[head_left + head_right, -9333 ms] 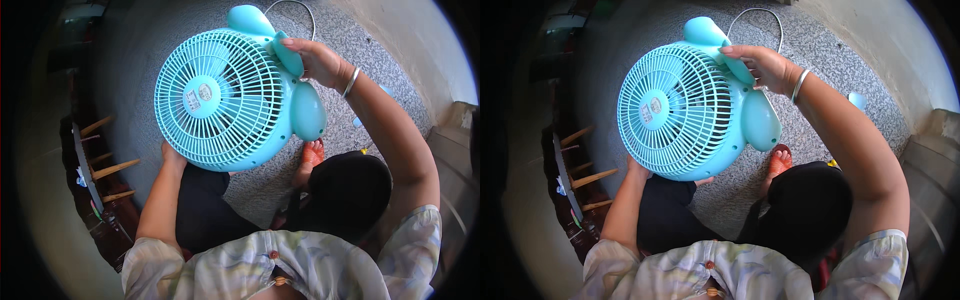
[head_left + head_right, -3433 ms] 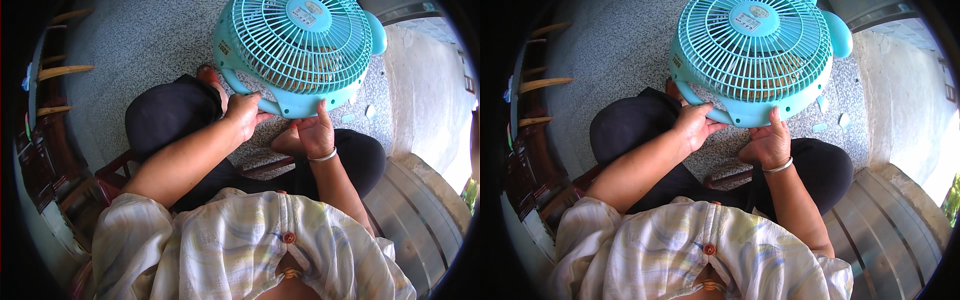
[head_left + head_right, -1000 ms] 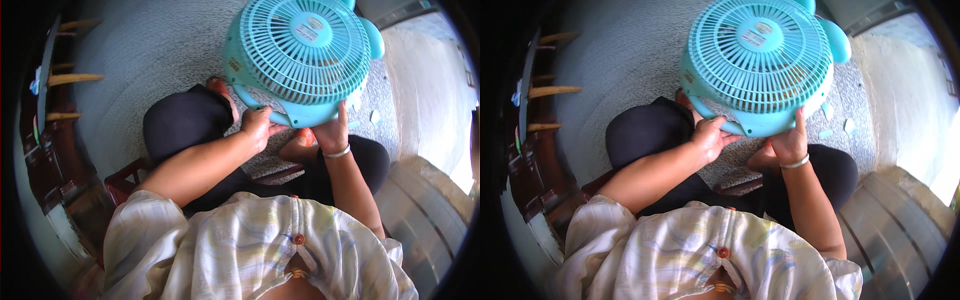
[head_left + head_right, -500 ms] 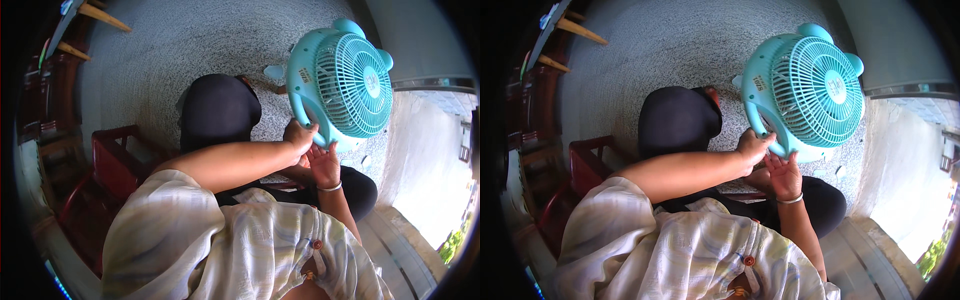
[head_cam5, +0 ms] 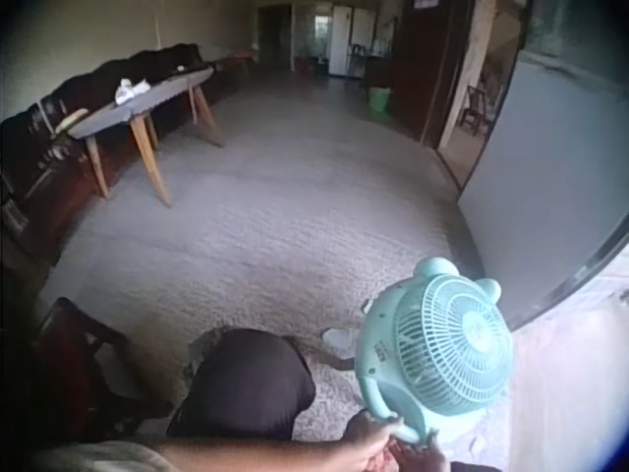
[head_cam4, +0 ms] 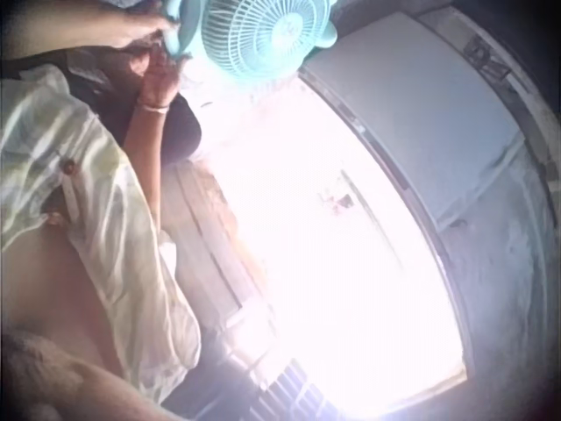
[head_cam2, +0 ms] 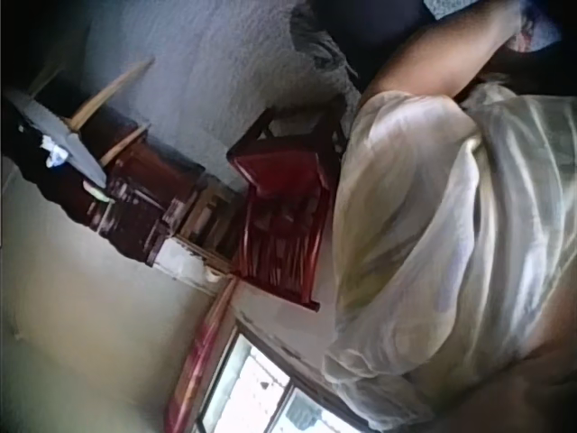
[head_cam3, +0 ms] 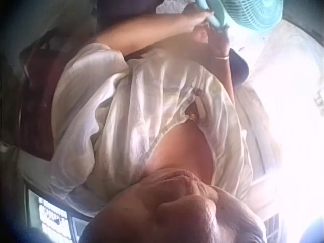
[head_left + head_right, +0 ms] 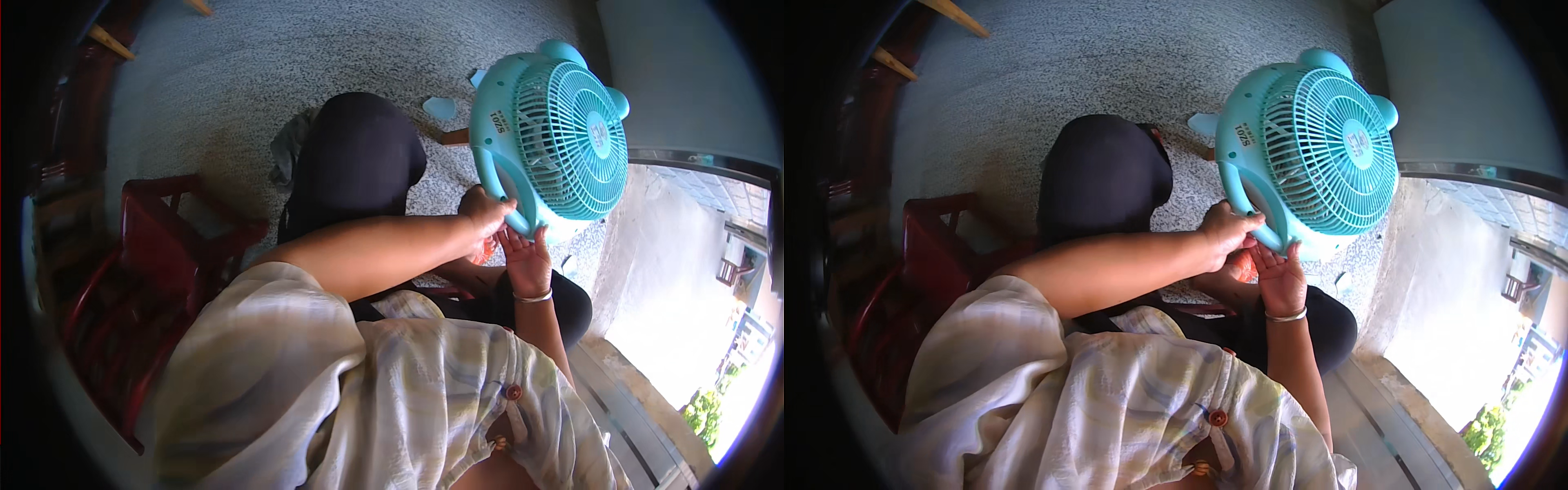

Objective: The person assembles a small fan by fitting the plastic casing and grill components together by hand and securing the parts with screws using a screwdriver.

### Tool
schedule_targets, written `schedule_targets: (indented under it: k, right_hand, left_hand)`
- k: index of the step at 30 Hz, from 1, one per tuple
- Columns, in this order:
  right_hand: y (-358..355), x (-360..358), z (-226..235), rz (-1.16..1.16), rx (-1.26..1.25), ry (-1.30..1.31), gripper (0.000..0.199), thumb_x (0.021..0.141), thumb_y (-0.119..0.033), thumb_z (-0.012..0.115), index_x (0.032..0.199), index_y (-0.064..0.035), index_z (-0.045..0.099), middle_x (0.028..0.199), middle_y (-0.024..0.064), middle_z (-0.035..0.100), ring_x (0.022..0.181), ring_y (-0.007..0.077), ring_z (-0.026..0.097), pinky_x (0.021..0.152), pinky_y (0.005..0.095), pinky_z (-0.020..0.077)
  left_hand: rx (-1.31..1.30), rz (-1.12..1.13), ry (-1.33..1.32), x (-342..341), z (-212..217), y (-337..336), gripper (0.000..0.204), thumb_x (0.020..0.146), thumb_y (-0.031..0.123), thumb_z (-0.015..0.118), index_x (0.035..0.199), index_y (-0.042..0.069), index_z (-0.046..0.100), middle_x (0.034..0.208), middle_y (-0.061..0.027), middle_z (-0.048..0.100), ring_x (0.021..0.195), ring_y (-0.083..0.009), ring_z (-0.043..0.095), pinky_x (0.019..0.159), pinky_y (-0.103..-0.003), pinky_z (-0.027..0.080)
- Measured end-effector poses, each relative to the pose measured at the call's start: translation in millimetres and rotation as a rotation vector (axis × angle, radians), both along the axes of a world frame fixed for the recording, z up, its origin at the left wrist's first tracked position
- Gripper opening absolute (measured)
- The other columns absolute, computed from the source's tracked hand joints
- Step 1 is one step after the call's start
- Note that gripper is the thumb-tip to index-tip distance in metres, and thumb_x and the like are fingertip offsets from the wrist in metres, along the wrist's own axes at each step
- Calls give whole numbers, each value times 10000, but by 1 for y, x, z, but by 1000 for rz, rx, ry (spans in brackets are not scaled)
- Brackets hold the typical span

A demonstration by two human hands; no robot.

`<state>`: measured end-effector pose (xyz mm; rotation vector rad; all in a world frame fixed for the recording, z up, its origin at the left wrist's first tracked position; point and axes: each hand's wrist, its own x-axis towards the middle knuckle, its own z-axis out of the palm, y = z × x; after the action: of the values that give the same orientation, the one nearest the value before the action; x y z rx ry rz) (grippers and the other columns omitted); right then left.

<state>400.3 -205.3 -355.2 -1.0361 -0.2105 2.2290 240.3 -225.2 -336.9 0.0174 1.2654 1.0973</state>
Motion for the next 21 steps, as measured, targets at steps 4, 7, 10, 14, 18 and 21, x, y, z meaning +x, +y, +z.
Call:
schedule_targets:
  k: [4, 7, 10, 14, 18, 21]
  right_hand:
    - [1, -3, 8, -8, 21, -53, 408, 934, -339, 415, 1231, -59, 421, 1192, 143, 525, 1118, 289, 502, 984, 478, 361]
    - [1, -5, 11, -40, 13, -97, 427, 934, -313, 429, 1238, -18, 374, 1215, 181, 482, 1141, 316, 470, 982, 495, 372]
    - [4, 2, 6, -59, 7, -69, 384, 919, -275, 475, 1195, -16, 414, 1151, 169, 527, 1075, 305, 518, 951, 503, 399]
    - [4, 6, -2, -59, 17, -36, 327, 905, -233, 510, 1143, -17, 450, 1074, 138, 571, 983, 291, 574, 901, 492, 442]
    - [4, 6, -7, -68, 20, -17, 320, 905, -223, 511, 1141, -15, 448, 1074, 136, 570, 979, 290, 577, 890, 486, 452]
    - [5, 4, -2, -77, -10, -47, 327, 905, -227, 511, 1144, -13, 447, 1083, 139, 565, 990, 295, 573, 898, 490, 447]
  left_hand:
    - [-21, 1, -228, -9, 3, -3, 296, 845, 346, 562, 977, 81, 558, 900, -53, 583, 801, -163, 537, 754, -323, 454]
    - [-74, -25, -289, -21, 2, 4, 478, 824, 504, 531, 993, 57, 547, 889, -96, 594, 809, -203, 557, 755, -364, 467]
    - [-72, -93, -216, -24, 7, 7, 488, 878, 479, 474, 1043, 21, 503, 939, -146, 591, 859, -261, 594, 770, -404, 498]
    - [-156, -97, -221, -25, 8, 12, 413, 926, 393, 423, 1039, 2, 492, 996, -182, 584, 919, -294, 591, 813, -437, 494]
    - [-190, -88, -222, -31, 12, 12, 304, 922, 328, 466, 1010, 40, 507, 1030, -136, 556, 976, -255, 555, 847, -424, 464]
    - [-68, 39, -118, -22, 5, 9, 213, 896, 261, 536, 981, 66, 519, 976, -79, 545, 958, -215, 535, 836, -413, 453]
